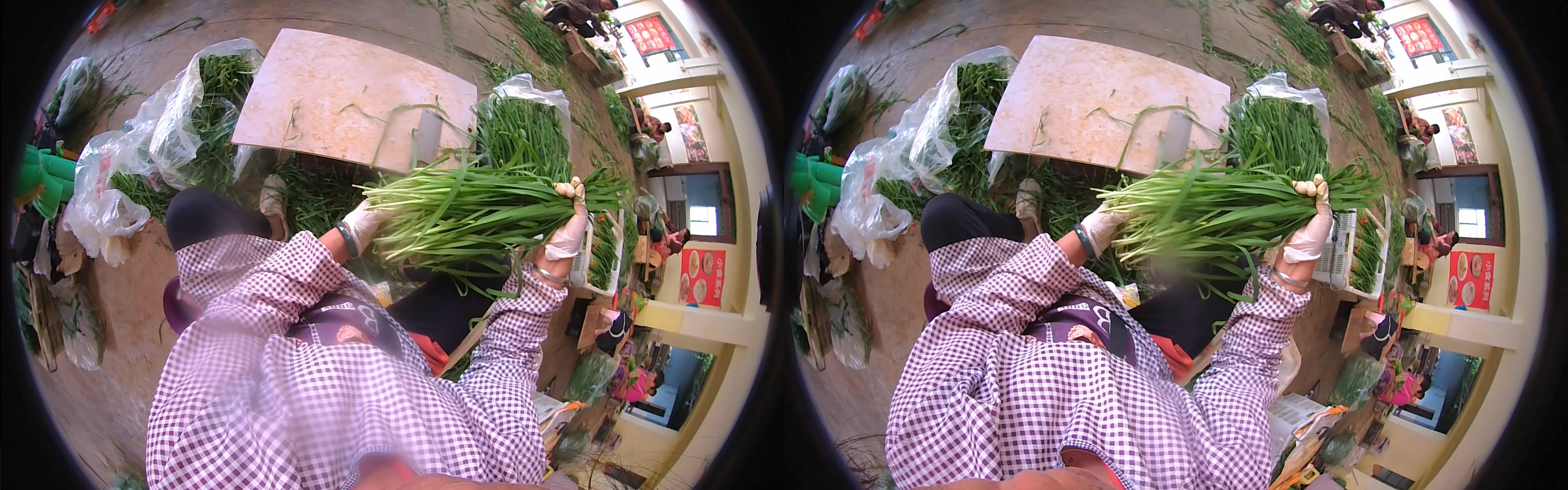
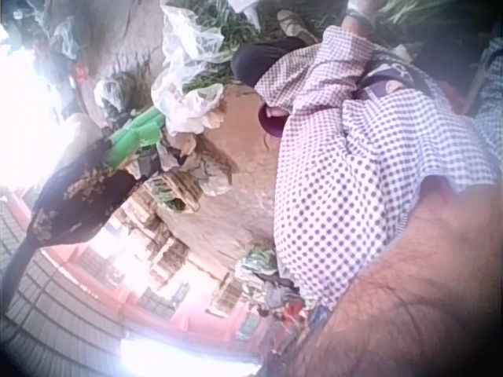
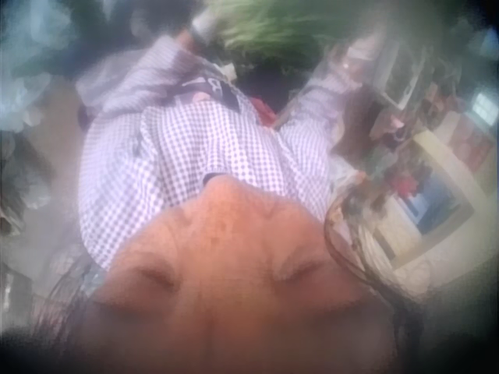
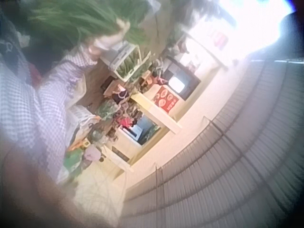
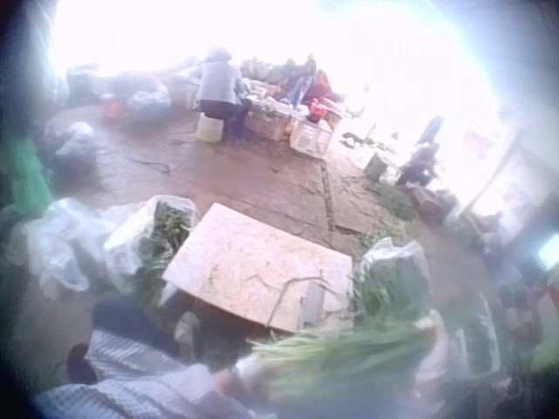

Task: The person bundles scallions by hand, secures them with a tie, and places them into a plastic crate before gathering more scallions from a large bag to continue sorting.

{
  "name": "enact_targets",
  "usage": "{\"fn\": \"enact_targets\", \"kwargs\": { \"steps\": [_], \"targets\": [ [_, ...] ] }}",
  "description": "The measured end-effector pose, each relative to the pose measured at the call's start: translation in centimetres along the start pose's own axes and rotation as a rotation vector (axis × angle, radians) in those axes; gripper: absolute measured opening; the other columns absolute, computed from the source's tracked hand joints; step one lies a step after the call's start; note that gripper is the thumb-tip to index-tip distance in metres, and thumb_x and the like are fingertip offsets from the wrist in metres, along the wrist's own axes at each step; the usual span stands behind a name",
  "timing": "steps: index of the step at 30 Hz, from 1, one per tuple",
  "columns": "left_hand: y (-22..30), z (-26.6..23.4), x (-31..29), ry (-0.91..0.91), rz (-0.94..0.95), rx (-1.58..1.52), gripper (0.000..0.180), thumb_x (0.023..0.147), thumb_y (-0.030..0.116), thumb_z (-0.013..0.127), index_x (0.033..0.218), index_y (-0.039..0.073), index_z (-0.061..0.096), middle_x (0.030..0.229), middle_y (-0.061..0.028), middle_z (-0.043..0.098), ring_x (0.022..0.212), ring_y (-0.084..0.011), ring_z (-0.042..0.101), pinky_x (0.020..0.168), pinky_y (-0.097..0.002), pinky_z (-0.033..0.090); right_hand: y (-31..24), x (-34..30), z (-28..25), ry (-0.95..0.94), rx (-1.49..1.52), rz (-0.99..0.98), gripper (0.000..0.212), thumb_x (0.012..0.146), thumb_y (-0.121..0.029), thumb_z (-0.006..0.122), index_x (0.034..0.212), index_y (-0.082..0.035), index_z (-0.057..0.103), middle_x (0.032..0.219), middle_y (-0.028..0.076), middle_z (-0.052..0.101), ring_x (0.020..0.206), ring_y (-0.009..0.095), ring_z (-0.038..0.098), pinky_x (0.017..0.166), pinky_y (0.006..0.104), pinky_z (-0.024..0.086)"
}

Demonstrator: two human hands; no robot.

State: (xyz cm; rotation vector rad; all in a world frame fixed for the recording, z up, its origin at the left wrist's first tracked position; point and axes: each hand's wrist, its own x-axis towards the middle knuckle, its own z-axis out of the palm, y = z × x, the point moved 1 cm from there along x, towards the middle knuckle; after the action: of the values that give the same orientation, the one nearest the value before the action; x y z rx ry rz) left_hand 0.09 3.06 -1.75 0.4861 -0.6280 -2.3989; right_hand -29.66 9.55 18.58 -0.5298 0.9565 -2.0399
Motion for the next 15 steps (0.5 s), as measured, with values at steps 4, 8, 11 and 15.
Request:
{"fn": "enact_targets", "kwargs": {
  "steps": [4, 8, 11, 15],
  "targets": [
    [0.2, -1.0, 0.3, -0.031, 0.020, 0.022, 0.051, 0.081, 0.016, 0.072, 0.127, 0.005, 0.052, 0.122, -0.0056, 0.060, 0.109, -0.0153, 0.057, 0.092, -0.0306, 0.047, -0.1, -0.2, 0.6, -0.043, -0.023, -0.013, 0.012, 0.092, -0.015, 0.058, 0.095, -0.004, 0.055, 0.072, 0.001, 0.051, 0.073, 0.017, 0.051, 0.086, 0.0344, 0.044],
    [-0.6, -3.3, 0.6, -0.012, -0.013, 0.088, 0.038, 0.082, 0.016, 0.072, 0.116, 0.004, 0.059, 0.096, -0.0001, 0.063, 0.075, -0.0075, 0.054, 0.064, -0.0224, 0.043, -0.5, 0.1, 0.6, -0.125, 0.026, 0.010, 0.014, 0.094, -0.018, 0.055, 0.095, -0.004, 0.055, 0.072, 0.000, 0.051, 0.073, 0.017, 0.051, 0.087, 0.0355, 0.044],
    [-1.1, -5.4, 0.4, 0.046, -0.062, 0.104, 0.025, 0.084, 0.017, 0.071, 0.105, 0.004, 0.064, 0.078, 0.0039, 0.059, 0.058, -0.0048, 0.041, 0.051, -0.0209, 0.031, -1.1, 0.4, 0.1, -0.052, 0.018, -0.027, 0.015, 0.095, -0.019, 0.053, 0.096, -0.004, 0.054, 0.071, 0.000, 0.050, 0.073, 0.017, 0.050, 0.089, 0.0366, 0.044],
    [-0.2, -9.0, -1.0, 0.292, -0.155, 0.337, 0.020, 0.082, 0.022, 0.073, 0.093, 0.006, 0.068, 0.076, 0.0004, 0.062, 0.061, -0.0074, 0.049, 0.054, -0.0238, 0.039, -3.7, 0.0, 0.8, -0.055, -0.015, -0.119, 0.015, 0.096, -0.021, 0.052, 0.098, -0.007, 0.053, 0.074, -0.002, 0.050, 0.075, 0.012, 0.049, 0.090, 0.0343, 0.043]
  ]
}}
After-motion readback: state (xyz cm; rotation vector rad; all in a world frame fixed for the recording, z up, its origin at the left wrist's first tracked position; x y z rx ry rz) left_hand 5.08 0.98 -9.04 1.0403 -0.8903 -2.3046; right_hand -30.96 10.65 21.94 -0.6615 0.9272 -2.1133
